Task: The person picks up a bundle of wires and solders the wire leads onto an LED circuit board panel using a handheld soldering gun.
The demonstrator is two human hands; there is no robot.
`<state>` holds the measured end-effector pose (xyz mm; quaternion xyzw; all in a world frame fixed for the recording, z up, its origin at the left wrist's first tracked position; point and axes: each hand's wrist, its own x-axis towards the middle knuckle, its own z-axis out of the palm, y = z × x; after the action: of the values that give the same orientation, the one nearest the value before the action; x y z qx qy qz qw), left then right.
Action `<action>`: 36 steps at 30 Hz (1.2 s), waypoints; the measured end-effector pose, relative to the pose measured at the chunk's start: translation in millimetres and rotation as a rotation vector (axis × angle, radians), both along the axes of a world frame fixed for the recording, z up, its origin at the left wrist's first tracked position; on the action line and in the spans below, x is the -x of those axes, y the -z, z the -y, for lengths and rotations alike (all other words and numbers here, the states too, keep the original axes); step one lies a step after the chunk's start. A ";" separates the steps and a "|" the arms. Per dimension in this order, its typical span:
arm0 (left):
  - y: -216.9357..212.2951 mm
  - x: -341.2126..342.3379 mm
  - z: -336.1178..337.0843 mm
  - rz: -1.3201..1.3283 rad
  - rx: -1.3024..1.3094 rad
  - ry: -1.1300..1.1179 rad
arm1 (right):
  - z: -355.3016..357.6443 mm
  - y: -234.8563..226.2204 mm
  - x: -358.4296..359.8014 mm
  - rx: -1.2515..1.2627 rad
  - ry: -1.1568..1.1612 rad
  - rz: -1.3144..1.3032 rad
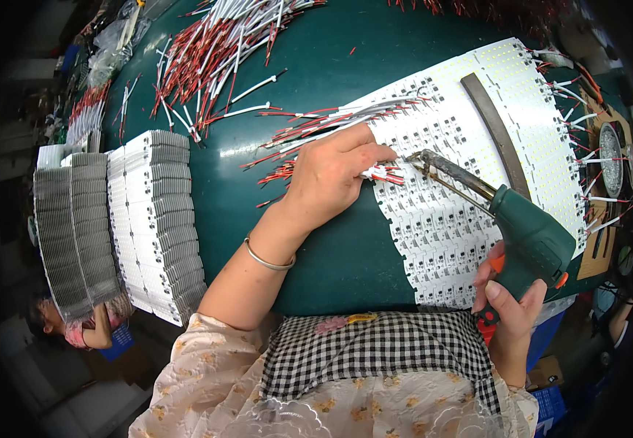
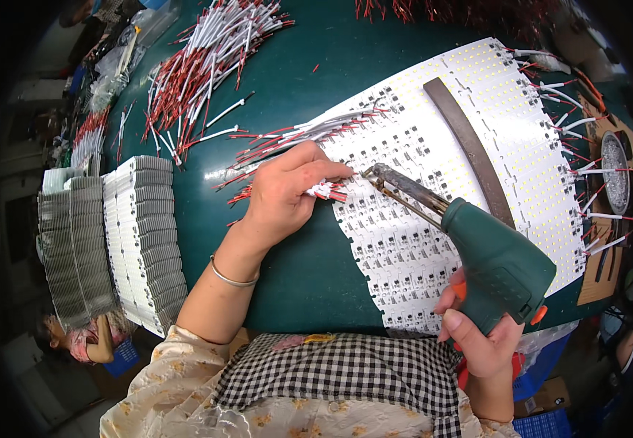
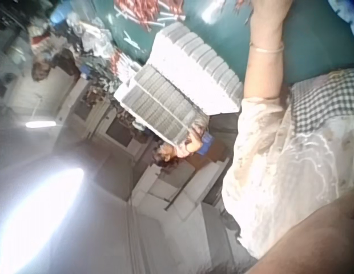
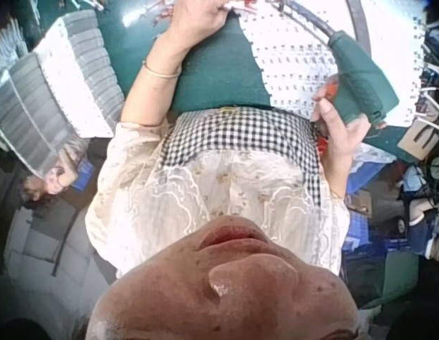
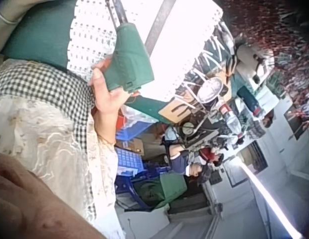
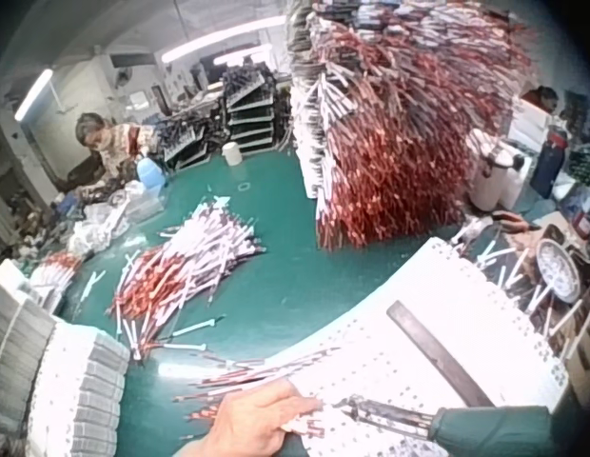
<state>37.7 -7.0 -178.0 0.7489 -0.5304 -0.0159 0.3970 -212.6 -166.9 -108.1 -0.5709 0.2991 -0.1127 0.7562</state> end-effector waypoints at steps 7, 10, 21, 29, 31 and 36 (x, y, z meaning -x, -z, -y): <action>1.7 1.6 -1.2 0.012 -0.009 -0.008 | -1.8 8.7 2.6 -0.017 -0.059 0.005; 2.1 1.0 -0.8 0.033 -0.003 -0.012 | -3.9 10.0 0.5 0.005 -0.075 -0.014; 5.4 -0.4 1.4 0.097 0.053 0.007 | -3.8 3.4 -6.5 0.027 -0.051 -0.039; 1.6 1.2 -2.2 0.119 0.049 0.003 | 2.0 -7.5 -13.1 0.013 0.144 0.109; -4.1 3.0 -2.3 0.095 -0.005 -0.010 | 2.3 -8.3 -12.3 0.007 0.135 0.121; -32.1 1.4 -5.1 0.152 -0.098 -0.042 | 10.6 -9.7 -7.9 0.068 0.171 0.144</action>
<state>36.3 -1.9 -145.9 0.7775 -0.5415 0.0233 0.3188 -204.7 -177.5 -98.4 -0.5592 0.2875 -0.2276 0.7435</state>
